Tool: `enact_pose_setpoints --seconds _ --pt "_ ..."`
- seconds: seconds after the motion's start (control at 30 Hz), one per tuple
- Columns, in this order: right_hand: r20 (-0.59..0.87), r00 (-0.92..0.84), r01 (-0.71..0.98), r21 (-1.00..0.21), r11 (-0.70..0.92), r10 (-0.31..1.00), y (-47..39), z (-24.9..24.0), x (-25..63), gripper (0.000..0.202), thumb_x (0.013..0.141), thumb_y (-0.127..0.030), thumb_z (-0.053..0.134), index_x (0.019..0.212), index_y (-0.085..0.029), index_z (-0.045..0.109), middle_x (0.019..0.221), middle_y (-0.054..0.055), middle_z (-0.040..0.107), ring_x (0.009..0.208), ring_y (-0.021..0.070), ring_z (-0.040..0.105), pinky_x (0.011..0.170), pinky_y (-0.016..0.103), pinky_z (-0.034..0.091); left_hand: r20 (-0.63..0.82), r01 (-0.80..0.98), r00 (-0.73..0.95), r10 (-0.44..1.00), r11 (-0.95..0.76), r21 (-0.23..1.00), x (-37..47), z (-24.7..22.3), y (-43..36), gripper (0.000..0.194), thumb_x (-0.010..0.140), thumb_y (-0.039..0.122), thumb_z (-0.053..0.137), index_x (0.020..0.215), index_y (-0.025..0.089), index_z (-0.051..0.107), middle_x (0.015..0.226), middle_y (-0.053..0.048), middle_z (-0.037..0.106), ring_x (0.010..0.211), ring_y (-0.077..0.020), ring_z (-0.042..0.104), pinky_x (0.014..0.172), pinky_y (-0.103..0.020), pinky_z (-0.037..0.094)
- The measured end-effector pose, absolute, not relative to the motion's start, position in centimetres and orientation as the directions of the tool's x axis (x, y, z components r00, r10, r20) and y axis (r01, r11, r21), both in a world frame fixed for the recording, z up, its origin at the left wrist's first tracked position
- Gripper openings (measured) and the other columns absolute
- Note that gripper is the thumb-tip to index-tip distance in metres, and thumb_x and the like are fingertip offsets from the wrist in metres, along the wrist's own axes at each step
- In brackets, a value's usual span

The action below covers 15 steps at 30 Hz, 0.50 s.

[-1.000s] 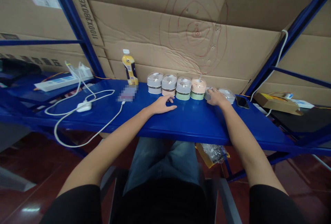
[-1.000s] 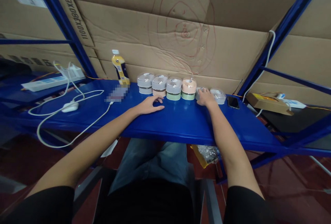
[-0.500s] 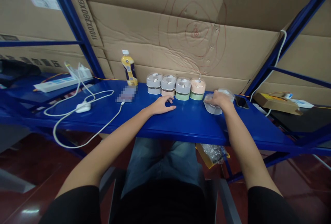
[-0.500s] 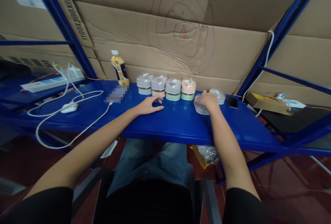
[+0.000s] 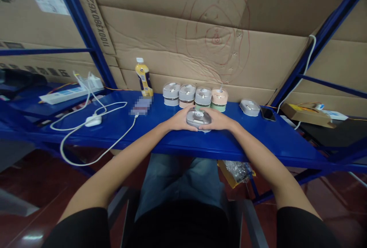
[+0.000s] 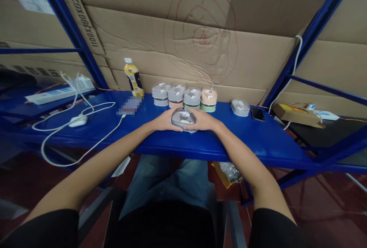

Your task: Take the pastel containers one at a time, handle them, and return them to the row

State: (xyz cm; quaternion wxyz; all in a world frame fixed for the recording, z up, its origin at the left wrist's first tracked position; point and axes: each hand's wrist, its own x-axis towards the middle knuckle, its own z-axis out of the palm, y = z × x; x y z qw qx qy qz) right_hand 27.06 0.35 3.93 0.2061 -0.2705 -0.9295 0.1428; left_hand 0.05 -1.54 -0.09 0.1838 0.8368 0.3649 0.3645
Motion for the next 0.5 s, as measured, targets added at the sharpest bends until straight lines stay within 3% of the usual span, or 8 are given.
enact_pose_setpoints --seconds 0.17,0.33,0.5 --pt "0.296 -0.743 0.432 -0.472 0.768 0.6 0.9 4.1 28.0 0.084 0.08 -0.054 0.087 0.152 -0.02 0.061 0.151 0.018 0.068 0.135 0.037 0.068 0.119 0.056 0.054 0.477 0.472 0.459 0.75 -0.66 0.584 0.3 -0.1 -1.7 0.121 0.058 0.067 0.101 0.157 0.022 0.048 0.15 -0.021 0.066 0.139 -0.0441 0.065 0.12 -0.062 0.051" --pt "0.297 -0.676 0.444 -0.566 0.694 0.674 1.6 5.5 30.3 0.071 0.087 -0.049 0.079 0.15 -0.021 0.063 0.145 0.014 0.072 0.134 0.0363 0.069 0.118 0.058 0.054 0.519 0.466 0.476 0.71 -0.704 0.536 0.2 0.2 -2.1 0.118 0.066 0.068 0.098 0.162 0.023 0.046 0.156 -0.02 0.062 0.141 -0.0423 0.063 0.121 -0.061 0.05" --pt "0.218 -0.618 0.563 -0.548 0.619 0.756 2.3 7.2 33.8 0.062 0.093 -0.052 0.074 0.148 -0.024 0.068 0.153 0.01 0.07 0.141 0.0364 0.065 0.127 0.058 0.046 0.464 0.548 0.511 0.724 -0.69 0.474 -0.1 0.4 -2.5 0.069 0.084 0.071 0.082 0.136 0.026 0.076 0.135 -0.013 0.068 0.133 -0.0393 0.065 0.123 -0.06 0.048"
